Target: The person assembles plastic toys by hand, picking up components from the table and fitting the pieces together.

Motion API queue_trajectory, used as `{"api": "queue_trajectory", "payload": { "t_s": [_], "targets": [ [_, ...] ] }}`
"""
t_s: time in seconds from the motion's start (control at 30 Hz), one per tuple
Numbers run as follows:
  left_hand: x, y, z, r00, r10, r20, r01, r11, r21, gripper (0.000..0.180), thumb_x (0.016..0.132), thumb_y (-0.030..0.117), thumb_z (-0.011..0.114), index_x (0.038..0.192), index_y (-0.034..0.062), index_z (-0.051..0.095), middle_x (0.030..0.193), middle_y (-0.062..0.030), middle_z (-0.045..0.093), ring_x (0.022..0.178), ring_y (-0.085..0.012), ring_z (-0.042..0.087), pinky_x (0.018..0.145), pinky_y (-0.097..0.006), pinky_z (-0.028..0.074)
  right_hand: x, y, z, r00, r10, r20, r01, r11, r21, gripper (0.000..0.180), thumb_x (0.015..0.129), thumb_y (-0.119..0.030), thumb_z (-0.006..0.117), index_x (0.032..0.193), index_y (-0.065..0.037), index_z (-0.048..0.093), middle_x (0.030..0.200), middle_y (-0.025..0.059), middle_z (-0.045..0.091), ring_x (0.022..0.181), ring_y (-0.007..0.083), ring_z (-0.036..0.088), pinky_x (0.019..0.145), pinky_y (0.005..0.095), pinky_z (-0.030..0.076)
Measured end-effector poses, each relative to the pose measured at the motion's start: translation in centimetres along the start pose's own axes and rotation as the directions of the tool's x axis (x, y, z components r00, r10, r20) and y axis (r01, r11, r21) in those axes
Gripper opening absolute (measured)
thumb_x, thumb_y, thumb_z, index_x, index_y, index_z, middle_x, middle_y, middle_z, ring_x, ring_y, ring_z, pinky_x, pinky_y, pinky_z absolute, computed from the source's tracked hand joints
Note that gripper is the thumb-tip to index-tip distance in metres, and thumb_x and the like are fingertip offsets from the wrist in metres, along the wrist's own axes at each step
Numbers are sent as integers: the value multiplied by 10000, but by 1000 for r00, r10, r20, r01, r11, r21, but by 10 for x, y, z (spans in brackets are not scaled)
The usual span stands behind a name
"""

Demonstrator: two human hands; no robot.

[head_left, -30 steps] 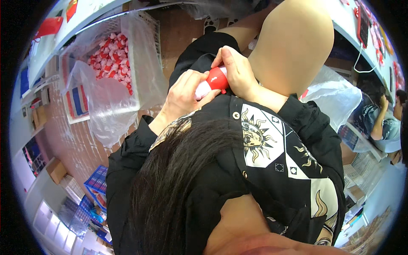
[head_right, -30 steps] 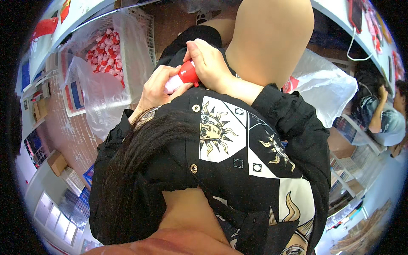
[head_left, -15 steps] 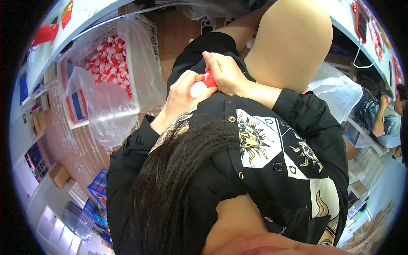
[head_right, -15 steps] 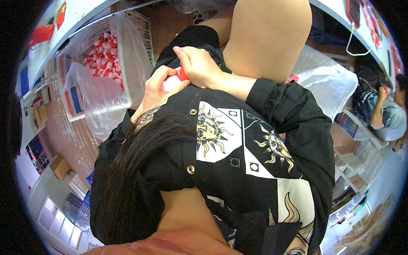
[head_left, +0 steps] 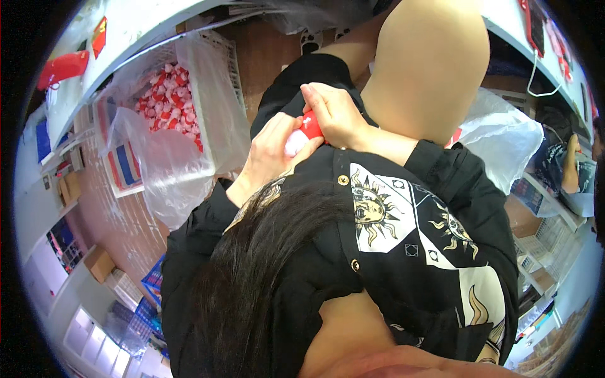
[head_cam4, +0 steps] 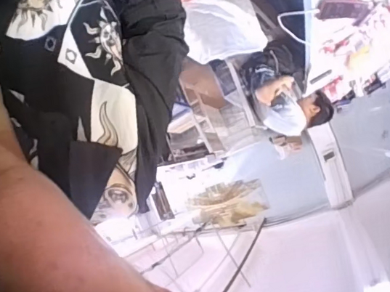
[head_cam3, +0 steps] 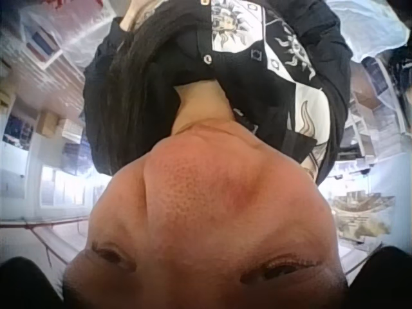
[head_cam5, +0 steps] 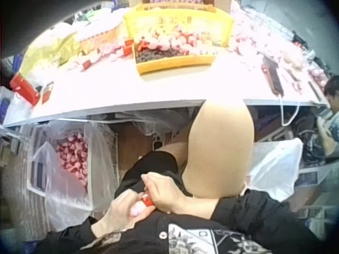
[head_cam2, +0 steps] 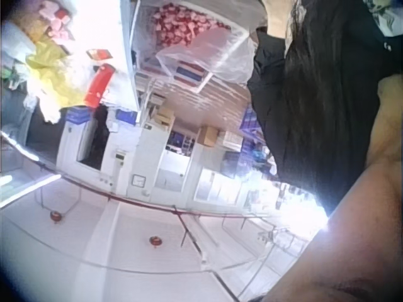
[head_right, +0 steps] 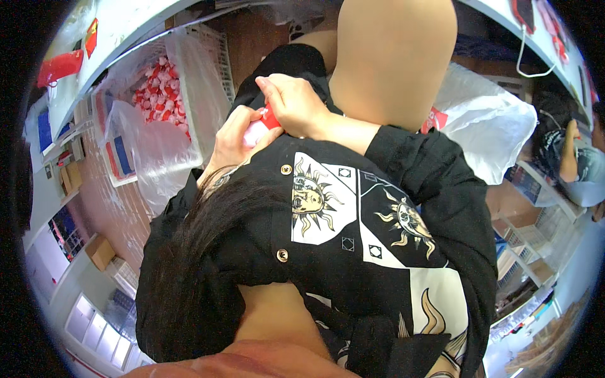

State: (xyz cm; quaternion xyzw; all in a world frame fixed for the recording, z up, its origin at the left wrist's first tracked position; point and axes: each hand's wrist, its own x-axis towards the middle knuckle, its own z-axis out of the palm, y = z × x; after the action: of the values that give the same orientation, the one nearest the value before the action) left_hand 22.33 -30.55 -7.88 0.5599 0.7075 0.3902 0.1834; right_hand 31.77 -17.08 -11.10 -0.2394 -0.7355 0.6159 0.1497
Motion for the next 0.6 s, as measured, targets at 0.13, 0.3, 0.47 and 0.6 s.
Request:
{"api": "queue_trajectory", "payload": {
  "t_s": [0.13,0.3,0.47,0.6],
  "targets": [
    [4,9,-9,991,121,-57,-117,991,66,494,661,155,818,1051,8,553,902,-133,581,813,-288,602,716,-360,511,0,-15,-14,907,-410,-92,411,912,-15,318,951,-223,386,750,-8,508,710,142,546,674,321,561,647,376,456],
    [1,8,-18,993,83,-78,-89,993,-76,685,652,59,828,1236,14,474,1067,-142,589,972,-221,617,855,-314,501,2,-14,-22,842,-516,-155,517,855,-42,363,957,-236,334,736,6,490,697,146,536,660,315,550,641,369,452],
    [-3,4,-24,994,-109,-2,89,815,-573,528,778,31,736,1234,-22,475,1175,-108,580,1032,-157,592,884,-310,493,9,-15,-18,867,-426,-258,450,892,40,472,983,-312,292,720,5,523,703,144,556,650,278,552,637,345,443],
    [21,2,-26,979,-203,-5,154,758,-634,353,901,84,603,1221,-23,500,1128,-90,592,1006,-145,594,879,-269,469,19,-4,-18,978,29,-208,26,966,257,610,996,-453,252,722,-6,563,738,118,613,683,192,557,689,321,438]
  ]
}}
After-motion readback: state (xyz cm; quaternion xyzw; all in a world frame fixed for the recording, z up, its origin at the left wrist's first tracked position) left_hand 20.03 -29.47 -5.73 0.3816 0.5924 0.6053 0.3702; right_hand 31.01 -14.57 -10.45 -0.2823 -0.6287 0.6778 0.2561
